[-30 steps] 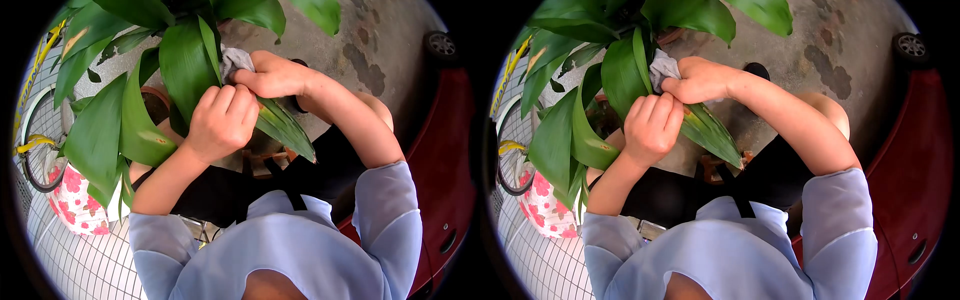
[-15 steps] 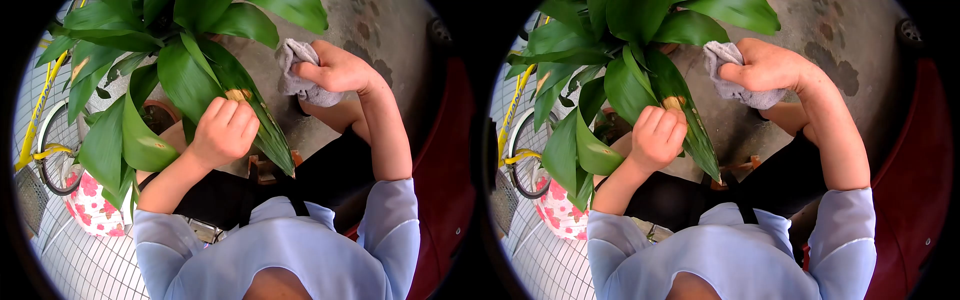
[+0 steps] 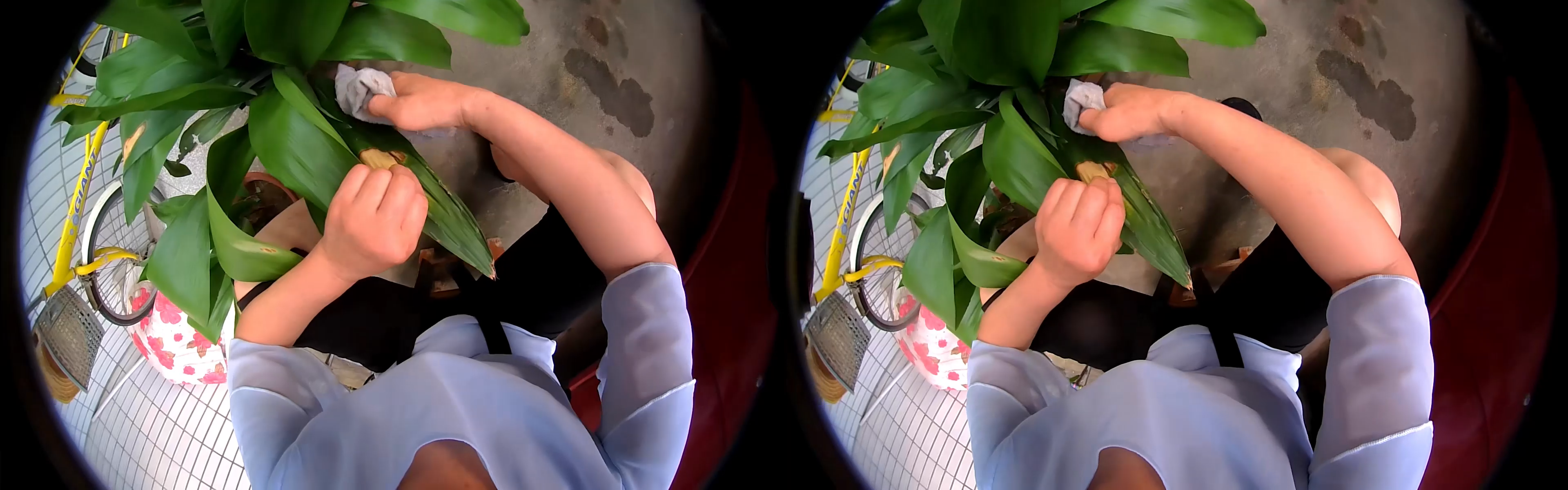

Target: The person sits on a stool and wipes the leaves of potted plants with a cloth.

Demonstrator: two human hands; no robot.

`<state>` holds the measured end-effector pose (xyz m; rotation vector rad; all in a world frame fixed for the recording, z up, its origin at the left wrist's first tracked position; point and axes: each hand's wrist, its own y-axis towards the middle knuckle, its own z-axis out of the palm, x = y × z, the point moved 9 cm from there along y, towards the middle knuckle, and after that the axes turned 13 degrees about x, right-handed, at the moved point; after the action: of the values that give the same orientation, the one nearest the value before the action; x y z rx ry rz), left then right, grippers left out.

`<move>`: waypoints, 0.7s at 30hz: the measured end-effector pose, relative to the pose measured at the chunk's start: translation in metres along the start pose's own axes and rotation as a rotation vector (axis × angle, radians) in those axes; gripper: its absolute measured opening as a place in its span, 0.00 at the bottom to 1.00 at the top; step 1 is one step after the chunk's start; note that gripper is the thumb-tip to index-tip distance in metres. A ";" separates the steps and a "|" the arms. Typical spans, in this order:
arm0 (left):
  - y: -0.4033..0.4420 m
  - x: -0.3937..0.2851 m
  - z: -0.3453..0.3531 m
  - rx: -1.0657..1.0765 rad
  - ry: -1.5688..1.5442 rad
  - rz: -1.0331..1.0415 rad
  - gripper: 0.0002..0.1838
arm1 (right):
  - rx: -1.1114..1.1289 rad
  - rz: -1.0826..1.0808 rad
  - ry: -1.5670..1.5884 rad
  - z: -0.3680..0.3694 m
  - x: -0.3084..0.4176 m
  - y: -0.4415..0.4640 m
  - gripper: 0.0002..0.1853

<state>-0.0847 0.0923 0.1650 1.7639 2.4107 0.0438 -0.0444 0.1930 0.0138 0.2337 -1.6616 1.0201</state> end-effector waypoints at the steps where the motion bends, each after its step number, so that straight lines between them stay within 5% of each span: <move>1: -0.001 0.001 -0.001 -0.012 0.000 0.000 0.09 | -0.058 0.035 0.099 -0.007 -0.009 0.003 0.30; 4: -0.007 0.003 -0.004 -0.044 0.000 -0.004 0.12 | 0.002 0.014 0.224 -0.004 0.001 0.005 0.31; 7: -0.014 0.008 -0.008 -0.074 0.002 -0.015 0.13 | 0.088 0.156 -0.002 0.005 0.018 -0.018 0.25; 12: -0.022 0.006 -0.010 -0.066 -0.009 -0.013 0.11 | 0.252 -0.052 0.132 0.010 0.038 -0.034 0.19; 17: -0.022 0.004 -0.009 -0.113 -0.004 0.006 0.06 | -0.011 0.108 0.103 -0.004 0.003 0.007 0.21; 21: -0.025 0.006 -0.010 -0.089 -0.001 -0.010 0.11 | 0.124 0.035 0.094 0.012 0.023 0.006 0.19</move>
<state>-0.1116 0.0906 0.1711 1.7129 2.3769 0.1467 -0.0648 0.1956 0.0305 0.2351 -1.5242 1.1453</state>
